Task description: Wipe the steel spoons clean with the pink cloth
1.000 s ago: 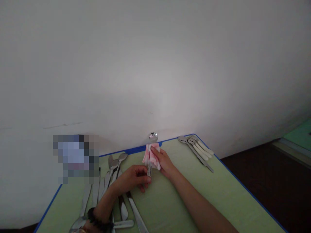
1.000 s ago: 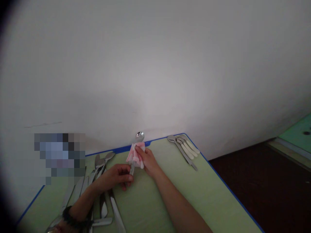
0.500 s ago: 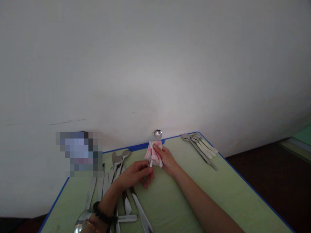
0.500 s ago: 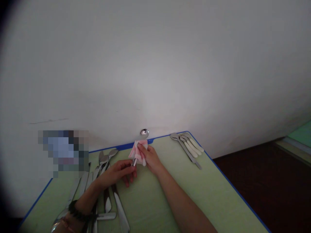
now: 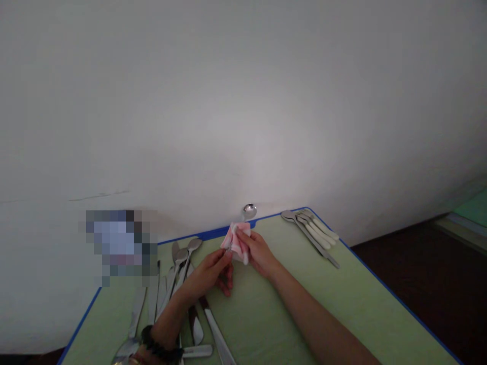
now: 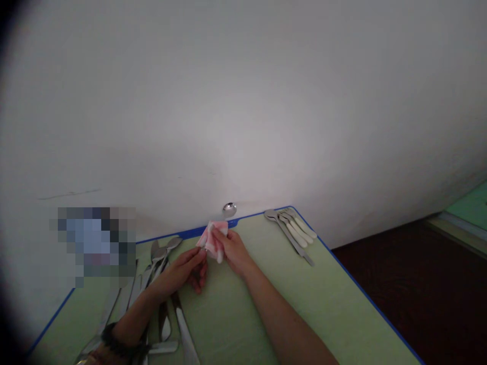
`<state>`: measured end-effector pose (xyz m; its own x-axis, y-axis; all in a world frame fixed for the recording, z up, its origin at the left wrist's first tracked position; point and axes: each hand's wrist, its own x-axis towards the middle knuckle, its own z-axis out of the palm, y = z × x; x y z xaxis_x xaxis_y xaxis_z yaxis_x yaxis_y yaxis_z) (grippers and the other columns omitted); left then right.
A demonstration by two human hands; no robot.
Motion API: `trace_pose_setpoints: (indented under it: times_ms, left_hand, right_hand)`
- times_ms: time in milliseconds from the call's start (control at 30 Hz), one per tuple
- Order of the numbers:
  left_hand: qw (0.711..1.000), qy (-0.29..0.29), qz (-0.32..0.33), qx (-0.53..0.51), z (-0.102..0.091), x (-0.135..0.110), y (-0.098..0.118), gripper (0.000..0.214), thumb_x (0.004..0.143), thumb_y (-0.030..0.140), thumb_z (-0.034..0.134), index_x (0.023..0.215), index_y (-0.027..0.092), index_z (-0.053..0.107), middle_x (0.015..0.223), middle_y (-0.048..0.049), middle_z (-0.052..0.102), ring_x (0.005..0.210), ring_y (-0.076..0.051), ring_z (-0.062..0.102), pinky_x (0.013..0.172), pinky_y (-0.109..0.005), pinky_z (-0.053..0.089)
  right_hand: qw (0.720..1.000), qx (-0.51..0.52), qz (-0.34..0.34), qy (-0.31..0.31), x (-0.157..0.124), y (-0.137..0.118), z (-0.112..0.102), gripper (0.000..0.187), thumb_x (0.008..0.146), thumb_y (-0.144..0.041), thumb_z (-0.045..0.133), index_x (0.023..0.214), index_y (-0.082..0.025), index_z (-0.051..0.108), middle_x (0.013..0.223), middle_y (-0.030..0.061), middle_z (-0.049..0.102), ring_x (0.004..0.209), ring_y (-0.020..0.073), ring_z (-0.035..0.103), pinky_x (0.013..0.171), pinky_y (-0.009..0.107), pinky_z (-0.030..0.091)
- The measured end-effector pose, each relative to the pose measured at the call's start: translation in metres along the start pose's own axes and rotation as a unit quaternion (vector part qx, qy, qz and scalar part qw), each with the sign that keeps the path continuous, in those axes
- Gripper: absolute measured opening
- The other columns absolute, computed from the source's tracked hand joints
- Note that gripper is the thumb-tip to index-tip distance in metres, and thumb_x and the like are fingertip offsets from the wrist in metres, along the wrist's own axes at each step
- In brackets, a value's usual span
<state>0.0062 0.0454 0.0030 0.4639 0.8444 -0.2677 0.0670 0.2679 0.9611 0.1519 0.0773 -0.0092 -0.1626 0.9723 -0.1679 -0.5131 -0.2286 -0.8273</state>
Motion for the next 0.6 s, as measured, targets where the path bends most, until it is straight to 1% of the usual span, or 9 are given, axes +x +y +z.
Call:
trace_pose_setpoints:
  times_ms: [100,233,467,600]
  left_hand:
    - [1.0,0.006,0.003,-0.006,0.0007,-0.0002,-0.0002,0.041,0.078,0.058,0.052,0.078,0.016,0.049,0.06,0.0046,0.054,0.046,-0.01,0.055,0.04,-0.021,0.05]
    - [1.0,-0.007,0.003,-0.013,0.0,0.0007,-0.0009,0.043,0.078,0.058,0.052,0.068,0.016,0.049,0.055,0.0032,0.054,0.044,-0.011,0.056,0.039,-0.022,0.05]
    - [0.999,-0.025,-0.004,-0.039,-0.0001,0.0029,-0.0027,0.05,0.078,0.059,0.05,0.057,0.014,0.05,0.047,0.0024,0.05,0.039,-0.011,0.053,0.038,-0.022,0.049]
    - [0.998,-0.027,-0.002,-0.058,-0.0013,0.0019,-0.0019,0.042,0.077,0.054,0.056,0.062,0.015,0.051,0.051,0.0034,0.052,0.041,-0.011,0.054,0.038,-0.022,0.049]
  right_hand:
    - [1.0,-0.02,0.001,0.001,0.0022,0.0023,-0.0021,0.033,0.061,-0.044,0.072,0.067,-0.013,0.059,0.057,-0.0023,0.056,0.053,0.0083,0.044,0.053,0.022,0.031]
    - [0.999,-0.035,0.003,0.003,0.0035,0.0039,-0.0039,0.034,0.061,-0.044,0.071,0.068,-0.013,0.06,0.059,-0.0019,0.057,0.053,0.0086,0.044,0.052,0.022,0.03]
    - [0.999,-0.042,-0.018,0.015,0.0039,0.0056,-0.0052,0.031,0.061,-0.041,0.07,0.07,-0.013,0.062,0.058,-0.0018,0.057,0.054,0.0091,0.045,0.053,0.022,0.031]
    - [0.997,-0.067,-0.029,0.025,0.0052,0.0077,-0.0062,0.03,0.063,-0.041,0.068,0.067,-0.013,0.061,0.057,-0.0021,0.056,0.053,0.0086,0.043,0.052,0.022,0.03]
